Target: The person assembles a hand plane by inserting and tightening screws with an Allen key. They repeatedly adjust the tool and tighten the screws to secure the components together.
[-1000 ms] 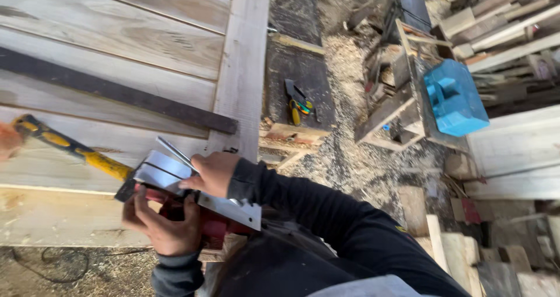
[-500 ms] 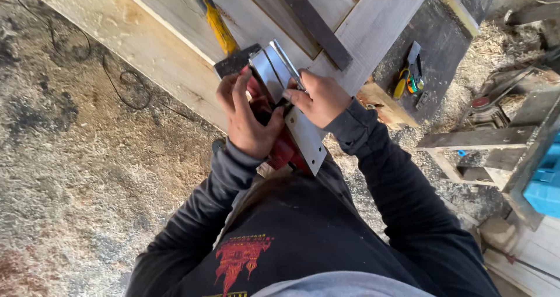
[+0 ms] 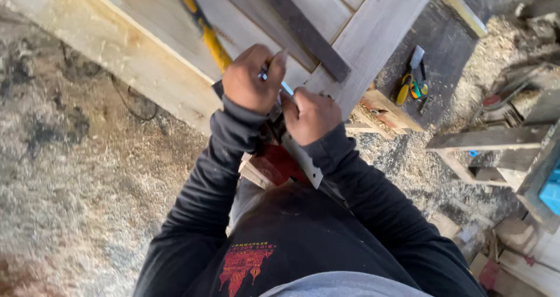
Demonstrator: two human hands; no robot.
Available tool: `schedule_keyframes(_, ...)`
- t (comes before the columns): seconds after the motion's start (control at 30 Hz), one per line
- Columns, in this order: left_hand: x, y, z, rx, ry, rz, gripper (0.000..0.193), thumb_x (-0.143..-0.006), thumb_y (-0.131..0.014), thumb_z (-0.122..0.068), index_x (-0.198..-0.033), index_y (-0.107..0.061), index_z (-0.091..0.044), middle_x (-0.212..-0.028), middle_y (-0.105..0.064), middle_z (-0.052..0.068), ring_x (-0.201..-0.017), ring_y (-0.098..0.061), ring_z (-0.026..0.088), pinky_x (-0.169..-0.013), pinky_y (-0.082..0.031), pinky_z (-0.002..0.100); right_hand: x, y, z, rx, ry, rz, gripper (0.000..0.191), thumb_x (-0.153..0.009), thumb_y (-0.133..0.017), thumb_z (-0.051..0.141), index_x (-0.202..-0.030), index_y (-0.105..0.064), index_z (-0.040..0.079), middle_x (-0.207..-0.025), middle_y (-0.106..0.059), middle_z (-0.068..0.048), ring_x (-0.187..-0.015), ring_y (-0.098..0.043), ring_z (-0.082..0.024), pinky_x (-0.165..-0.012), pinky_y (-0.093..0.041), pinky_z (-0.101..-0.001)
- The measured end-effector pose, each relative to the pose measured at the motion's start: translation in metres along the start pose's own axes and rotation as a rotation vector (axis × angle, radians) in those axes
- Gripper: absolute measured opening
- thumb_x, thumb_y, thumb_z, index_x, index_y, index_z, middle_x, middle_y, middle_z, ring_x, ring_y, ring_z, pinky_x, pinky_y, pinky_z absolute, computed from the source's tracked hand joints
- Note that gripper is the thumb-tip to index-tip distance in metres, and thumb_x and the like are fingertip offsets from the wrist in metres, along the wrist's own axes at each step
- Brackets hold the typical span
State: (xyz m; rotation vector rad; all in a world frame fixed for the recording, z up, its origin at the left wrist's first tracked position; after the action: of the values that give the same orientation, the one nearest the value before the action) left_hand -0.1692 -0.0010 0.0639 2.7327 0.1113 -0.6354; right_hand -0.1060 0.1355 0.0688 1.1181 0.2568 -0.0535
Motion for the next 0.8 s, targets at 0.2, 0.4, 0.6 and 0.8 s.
schedule_keyframes(0.2,-0.010,0.003,-0.007,-0.026,0.045,0.029,0.025,-0.091,-0.072,-0.014,-0.075,-0.055,-0.004,-0.072,-0.057,0.017,-0.062,-0.057,0.040,-0.056,-0.045,0.047,-0.004,0.001,0.001,-0.030,0.090,-0.010,0.019,-0.089,-0.067,0.017,-0.077,-0.055,0.008,-0.066,-0.059,-0.016,-0.062,-0.061,-0.040,-0.056,-0.046,-0.0540)
schedule_keyframes(0.4,-0.009,0.006,-0.008,-0.055,0.062,0.059,0.024,-0.087,-0.072,-0.016,-0.073,-0.056,-0.005,-0.069,-0.059,0.014,-0.059,-0.058,0.038,-0.054,-0.044,0.045,0.003,-0.004,-0.005,-0.054,0.123,-0.012,0.021,-0.088,-0.069,0.016,-0.076,-0.054,0.007,-0.064,-0.057,-0.015,-0.057,-0.060,-0.038,-0.051,-0.045,-0.0509)
schedule_keyframes(0.6,0.004,0.007,0.004,0.035,0.093,0.094,0.030,-0.090,-0.074,-0.008,-0.072,-0.052,0.002,-0.068,-0.053,0.017,-0.060,-0.054,0.035,-0.058,-0.043,0.043,-0.001,-0.002,-0.006,-0.125,0.192,0.085,0.020,-0.087,-0.071,0.016,-0.078,-0.056,0.007,-0.068,-0.060,-0.013,-0.058,-0.061,-0.037,-0.053,-0.047,-0.0497)
schedule_keyframes(0.8,0.017,0.023,-0.019,0.325,-0.328,-0.052,0.008,-0.083,-0.064,-0.003,-0.082,-0.059,0.003,-0.082,-0.062,0.016,-0.082,-0.067,0.035,-0.094,-0.060,0.052,-0.015,-0.005,-0.012,-0.197,0.591,0.178,0.017,-0.082,-0.077,0.020,-0.085,-0.064,0.010,-0.072,-0.063,-0.009,-0.059,-0.063,-0.033,-0.052,-0.048,-0.0465)
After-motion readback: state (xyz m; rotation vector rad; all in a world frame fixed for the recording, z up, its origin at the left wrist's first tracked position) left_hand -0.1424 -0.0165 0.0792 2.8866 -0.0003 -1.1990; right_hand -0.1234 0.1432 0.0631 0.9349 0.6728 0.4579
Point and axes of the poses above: each hand's wrist, its own x-axis away from the middle knuckle, its own y-axis out of the back of the hand, z = x × y, the point moved 7 cm from there along -x, towards the middle knuckle
